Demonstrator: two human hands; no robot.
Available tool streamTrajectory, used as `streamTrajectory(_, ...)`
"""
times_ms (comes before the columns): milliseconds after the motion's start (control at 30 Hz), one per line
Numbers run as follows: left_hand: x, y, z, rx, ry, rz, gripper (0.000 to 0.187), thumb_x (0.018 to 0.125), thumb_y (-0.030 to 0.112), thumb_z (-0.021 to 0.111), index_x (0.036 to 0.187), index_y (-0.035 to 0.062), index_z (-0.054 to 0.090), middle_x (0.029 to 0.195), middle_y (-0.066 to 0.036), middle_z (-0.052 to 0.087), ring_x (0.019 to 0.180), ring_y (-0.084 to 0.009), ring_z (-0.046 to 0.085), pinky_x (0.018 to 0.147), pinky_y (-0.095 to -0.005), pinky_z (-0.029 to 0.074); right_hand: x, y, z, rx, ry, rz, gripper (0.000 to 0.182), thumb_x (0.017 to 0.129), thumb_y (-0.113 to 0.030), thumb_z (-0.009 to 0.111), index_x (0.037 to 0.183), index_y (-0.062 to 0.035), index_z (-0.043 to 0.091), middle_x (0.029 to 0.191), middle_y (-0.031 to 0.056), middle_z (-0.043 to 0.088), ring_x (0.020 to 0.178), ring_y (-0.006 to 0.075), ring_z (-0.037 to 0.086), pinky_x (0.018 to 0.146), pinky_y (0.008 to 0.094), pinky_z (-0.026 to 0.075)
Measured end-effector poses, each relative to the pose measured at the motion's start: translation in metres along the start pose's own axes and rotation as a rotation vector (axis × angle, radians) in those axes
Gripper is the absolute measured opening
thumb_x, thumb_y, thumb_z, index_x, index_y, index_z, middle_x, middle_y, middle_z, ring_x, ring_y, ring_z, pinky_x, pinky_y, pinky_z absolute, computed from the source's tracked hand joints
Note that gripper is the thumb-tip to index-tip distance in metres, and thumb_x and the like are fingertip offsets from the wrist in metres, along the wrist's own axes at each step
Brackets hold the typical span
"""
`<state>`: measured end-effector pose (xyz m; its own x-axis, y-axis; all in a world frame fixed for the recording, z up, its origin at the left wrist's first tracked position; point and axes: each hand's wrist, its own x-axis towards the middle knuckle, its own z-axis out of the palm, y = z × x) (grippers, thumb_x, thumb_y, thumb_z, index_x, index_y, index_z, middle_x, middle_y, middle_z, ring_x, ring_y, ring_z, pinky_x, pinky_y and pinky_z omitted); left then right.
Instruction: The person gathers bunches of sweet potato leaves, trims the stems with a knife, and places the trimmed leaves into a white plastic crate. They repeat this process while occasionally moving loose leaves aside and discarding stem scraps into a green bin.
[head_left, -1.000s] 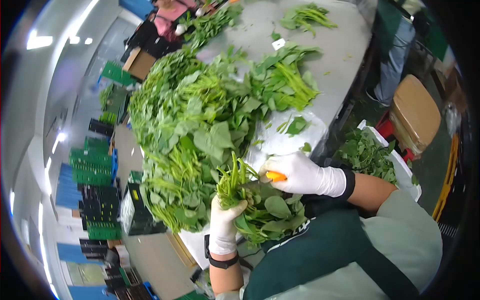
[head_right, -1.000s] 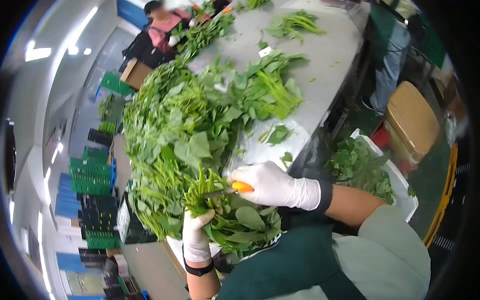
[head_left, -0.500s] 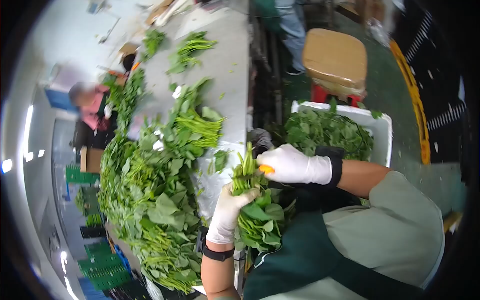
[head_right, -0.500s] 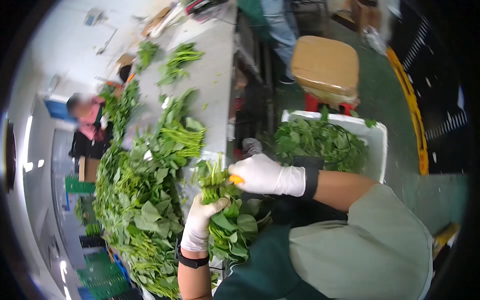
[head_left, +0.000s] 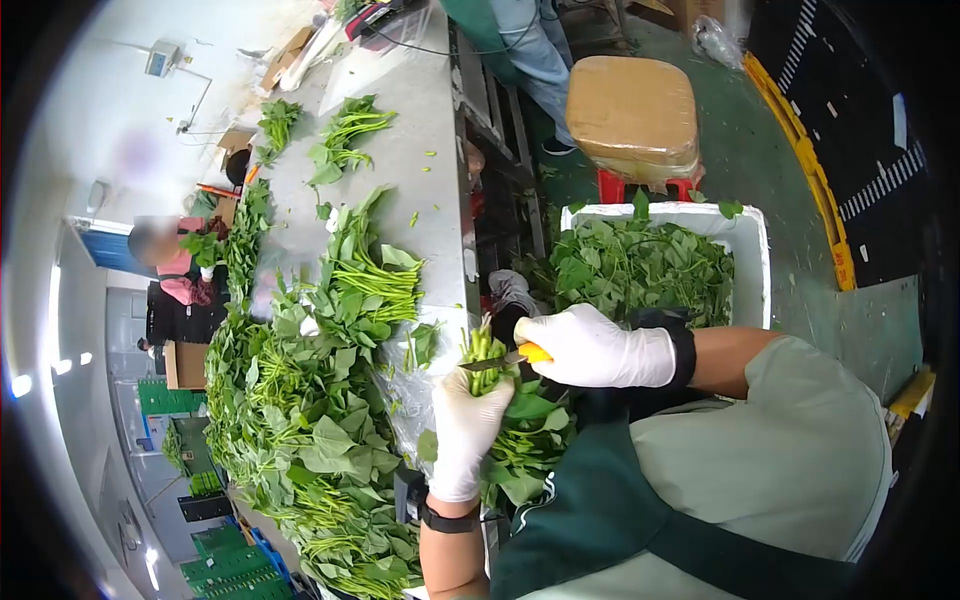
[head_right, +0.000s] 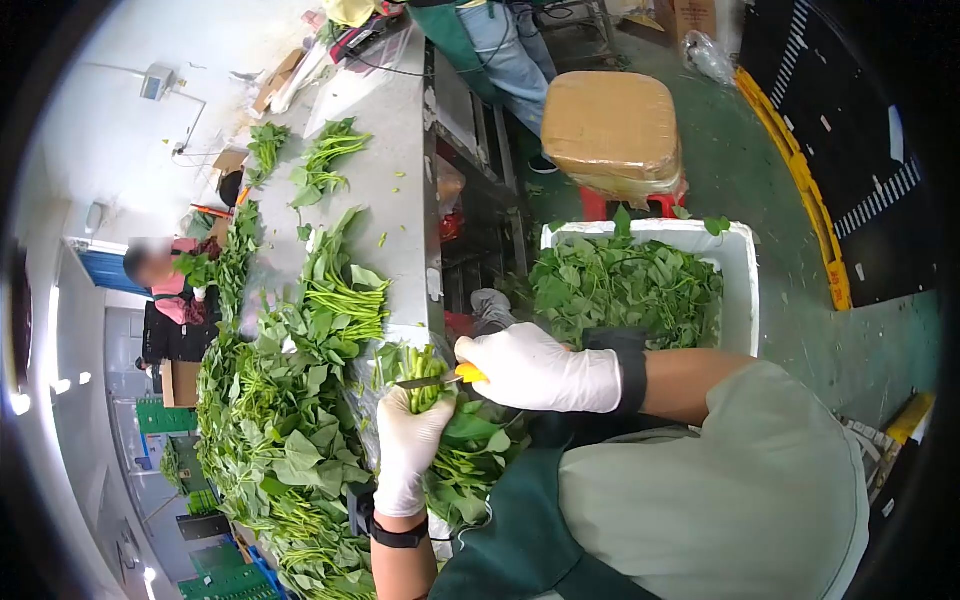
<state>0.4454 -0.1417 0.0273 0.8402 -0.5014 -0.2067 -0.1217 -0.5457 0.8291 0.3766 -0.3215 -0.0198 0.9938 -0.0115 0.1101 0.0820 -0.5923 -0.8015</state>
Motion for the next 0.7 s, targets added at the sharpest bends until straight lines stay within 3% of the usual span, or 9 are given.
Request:
streamTrajectory(133, -0.010, 0.007, 0.002, 0.080, -0.006, 0.006, 0.023, 0.078, 0.001, 0.065, 0.100, -0.0031, 0.068, 0.083, -0.003, 0.069, 0.074, -0.0064, 0.058, 0.069, -0.0244, 0.049, 0.005, 0.027, 0.023, 0.009, 0.044, -0.048, 0.020, 0.081, -0.023, 0.060, 0.091, -0.0070, 0.055, 0.069, 0.0164, 0.063, 0.065, 0.0376, 0.064, 0.059, 0.0468, 0.051)
streamTrajectory(200, -0.017, 0.007, 0.003, 0.103, -0.031, 0.010, 0.024, 0.077, 0.001, 0.065, 0.101, -0.0031, 0.068, 0.083, -0.003, 0.069, 0.074, -0.0064, 0.059, 0.070, -0.0247, 0.049, 0.004, 0.075, 0.039, -0.184, -0.216, 0.297, 0.019, 0.080, -0.021, 0.057, 0.091, -0.0072, 0.065, 0.075, 0.0176, 0.066, 0.073, 0.0380, 0.066, 0.065, 0.0481, 0.052)
streamTrajectory(267, -0.021, 0.015, -0.002, 0.220, 0.052, 0.118, 0.026, 0.076, 0.001, 0.066, 0.102, -0.0030, 0.067, 0.083, -0.005, 0.070, 0.075, -0.0068, 0.060, 0.072, -0.0255, 0.050, -0.013, 0.132, 0.050, -0.271, -0.159, 0.435, 0.020, 0.080, -0.019, 0.058, 0.093, -0.0063, 0.066, 0.078, 0.0177, 0.067, 0.075, 0.0374, 0.067, 0.067, 0.0483, 0.053)
streamTrajectory(333, -0.019, 0.008, 0.000, 0.147, 0.082, 0.072, 0.028, 0.075, 0.001, 0.066, 0.103, -0.0025, 0.067, 0.083, -0.006, 0.070, 0.076, -0.0068, 0.060, 0.073, -0.0255, 0.050, -0.019, 0.118, 0.032, -0.255, -0.037, 0.427, 0.020, 0.080, -0.019, 0.058, 0.096, -0.0068, 0.064, 0.078, 0.0177, 0.067, 0.074, 0.0374, 0.066, 0.066, 0.0479, 0.052)
streamTrajectory(367, -0.021, 0.005, 0.000, 0.174, 0.088, 0.097, 0.026, 0.073, 0.003, 0.069, 0.098, -0.0003, 0.067, 0.081, -0.009, 0.070, 0.073, -0.0145, 0.065, 0.070, -0.0286, 0.051, -0.024, 0.103, 0.027, -0.244, -0.050, 0.437, 0.020, 0.080, -0.019, 0.058, 0.096, -0.0068, 0.064, 0.078, 0.0177, 0.067, 0.074, 0.0374, 0.066, 0.066, 0.0479, 0.052)
streamTrajectory(400, -0.021, 0.004, 0.001, 0.198, 0.095, 0.134, 0.024, 0.070, 0.006, 0.071, 0.094, 0.0019, 0.067, 0.078, -0.012, 0.070, 0.070, -0.0223, 0.069, 0.068, -0.0318, 0.052, -0.018, 0.080, 0.014, -0.146, 0.003, 0.347, 0.020, 0.081, -0.020, 0.059, 0.096, -0.0074, 0.062, 0.078, 0.0176, 0.066, 0.073, 0.0376, 0.066, 0.065, 0.0474, 0.052)
streamTrajectory(533, -0.015, 0.002, 0.003, 0.318, 0.085, 0.218, 0.028, 0.068, 0.008, 0.074, 0.094, 0.0035, 0.066, 0.076, -0.013, 0.067, 0.068, -0.0296, 0.066, 0.065, -0.0351, 0.052, -0.004, 0.003, -0.012, 0.105, 0.125, -0.041, 0.020, 0.079, -0.019, 0.059, 0.096, -0.0089, 0.057, 0.071, 0.0171, 0.063, 0.067, 0.0386, 0.064, 0.062, 0.0468, 0.051)
streamTrajectory(600, -0.017, 0.010, 0.003, 0.399, 0.119, 0.239, 0.029, 0.067, 0.009, 0.075, 0.095, 0.0041, 0.065, 0.076, -0.013, 0.066, 0.070, -0.0308, 0.066, 0.066, -0.0359, 0.051, 0.001, 0.002, 0.001, 0.076, 0.013, -0.056, 0.020, 0.080, -0.019, 0.058, 0.097, -0.0084, 0.056, 0.072, 0.0172, 0.064, 0.068, 0.0390, 0.064, 0.062, 0.0468, 0.051)
streamTrajectory(700, -0.028, 0.024, -0.015, 0.539, 0.256, 0.289, 0.032, 0.065, 0.009, 0.076, 0.095, 0.0049, 0.065, 0.079, -0.014, 0.066, 0.072, -0.0317, 0.065, 0.070, -0.0363, 0.050, 0.003, 0.072, 0.026, -0.123, -0.205, 0.200, 0.018, 0.077, -0.018, 0.057, 0.089, -0.0061, 0.064, 0.075, 0.0197, 0.065, 0.073, 0.0404, 0.065, 0.065, 0.0488, 0.051)
